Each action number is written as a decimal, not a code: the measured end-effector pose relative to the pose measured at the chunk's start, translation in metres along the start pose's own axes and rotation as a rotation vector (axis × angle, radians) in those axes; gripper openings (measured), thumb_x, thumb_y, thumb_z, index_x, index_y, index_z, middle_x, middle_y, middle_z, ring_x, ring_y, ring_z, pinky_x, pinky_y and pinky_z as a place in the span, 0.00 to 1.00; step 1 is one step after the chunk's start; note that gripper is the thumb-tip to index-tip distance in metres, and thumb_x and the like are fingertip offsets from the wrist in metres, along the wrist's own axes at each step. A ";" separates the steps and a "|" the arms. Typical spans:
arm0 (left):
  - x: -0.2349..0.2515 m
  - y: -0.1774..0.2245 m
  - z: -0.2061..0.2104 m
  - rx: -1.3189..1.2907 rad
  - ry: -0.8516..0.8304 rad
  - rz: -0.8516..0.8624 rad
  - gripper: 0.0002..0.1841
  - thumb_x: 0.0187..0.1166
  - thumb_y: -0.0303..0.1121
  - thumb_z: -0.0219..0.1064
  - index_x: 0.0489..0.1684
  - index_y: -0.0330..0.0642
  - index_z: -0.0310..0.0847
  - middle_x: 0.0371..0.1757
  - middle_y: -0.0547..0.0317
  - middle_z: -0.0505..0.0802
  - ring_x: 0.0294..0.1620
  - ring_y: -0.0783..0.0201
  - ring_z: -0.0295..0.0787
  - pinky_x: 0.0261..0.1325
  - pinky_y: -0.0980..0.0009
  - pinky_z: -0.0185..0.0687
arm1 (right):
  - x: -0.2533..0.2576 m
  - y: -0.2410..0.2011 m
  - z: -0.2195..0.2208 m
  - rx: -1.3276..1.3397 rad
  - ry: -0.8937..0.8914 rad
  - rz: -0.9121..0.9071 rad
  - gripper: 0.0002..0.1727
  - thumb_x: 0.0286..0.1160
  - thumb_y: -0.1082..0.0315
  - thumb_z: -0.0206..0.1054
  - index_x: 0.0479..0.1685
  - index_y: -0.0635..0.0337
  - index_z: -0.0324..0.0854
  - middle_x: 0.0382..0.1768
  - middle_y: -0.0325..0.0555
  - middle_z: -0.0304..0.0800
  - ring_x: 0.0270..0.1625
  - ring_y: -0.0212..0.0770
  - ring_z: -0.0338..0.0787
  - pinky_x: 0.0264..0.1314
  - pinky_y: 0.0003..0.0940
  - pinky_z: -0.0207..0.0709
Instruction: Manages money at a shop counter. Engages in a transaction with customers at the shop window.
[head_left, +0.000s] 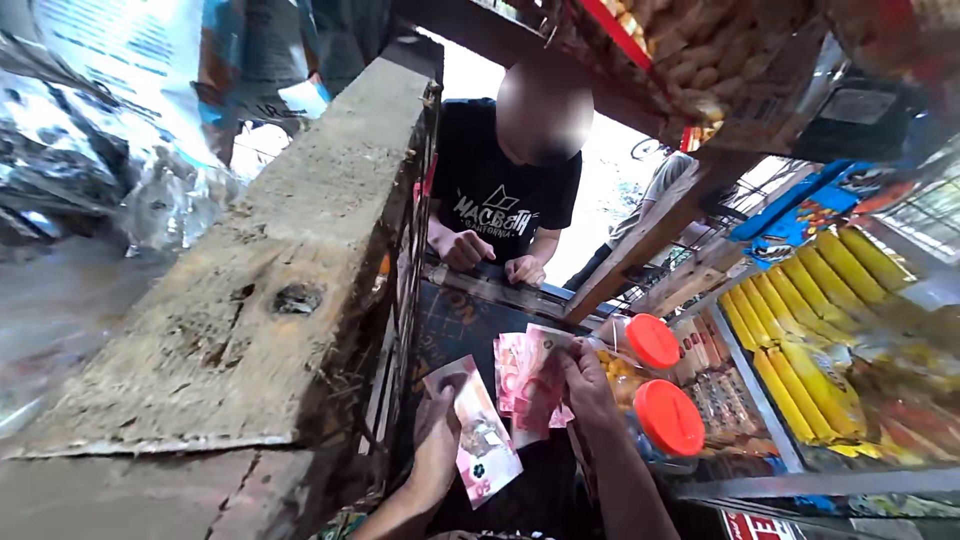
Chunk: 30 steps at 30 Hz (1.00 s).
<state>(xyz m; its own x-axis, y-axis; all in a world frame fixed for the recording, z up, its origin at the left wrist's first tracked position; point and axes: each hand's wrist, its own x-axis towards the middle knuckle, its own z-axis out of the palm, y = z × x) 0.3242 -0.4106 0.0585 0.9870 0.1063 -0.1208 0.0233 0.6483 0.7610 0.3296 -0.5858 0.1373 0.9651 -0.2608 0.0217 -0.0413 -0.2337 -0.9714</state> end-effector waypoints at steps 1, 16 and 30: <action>-0.001 0.000 0.001 0.002 0.024 0.008 0.15 0.86 0.25 0.40 0.57 0.39 0.73 0.44 0.73 0.92 0.49 0.80 0.90 0.56 0.78 0.88 | 0.006 0.002 -0.002 -0.147 0.057 -0.007 0.15 0.90 0.71 0.52 0.65 0.72 0.72 0.50 0.50 0.87 0.52 0.32 0.89 0.60 0.30 0.83; 0.044 -0.026 0.053 0.813 -0.359 0.256 0.39 0.78 0.27 0.63 0.91 0.30 0.49 0.79 0.30 0.73 0.62 0.53 0.86 0.63 0.61 0.83 | 0.034 0.046 0.015 -0.842 0.066 0.228 0.32 0.82 0.70 0.64 0.87 0.54 0.64 0.77 0.64 0.74 0.62 0.62 0.90 0.60 0.57 0.85; 0.060 -0.038 0.041 0.966 -0.454 0.160 0.37 0.74 0.18 0.59 0.90 0.34 0.55 0.82 0.35 0.72 0.65 0.52 0.87 0.64 0.63 0.85 | 0.029 0.028 0.006 -0.239 0.224 -0.071 0.18 0.74 0.81 0.48 0.61 0.75 0.74 0.63 0.62 0.83 0.68 0.46 0.82 0.70 0.39 0.75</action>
<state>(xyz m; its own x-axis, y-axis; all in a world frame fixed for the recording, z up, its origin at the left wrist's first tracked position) 0.3895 -0.4601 0.0485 0.9520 -0.2810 0.1212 -0.1918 -0.2390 0.9519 0.3583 -0.5943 0.1092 0.8883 -0.4290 0.1639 -0.0613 -0.4644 -0.8835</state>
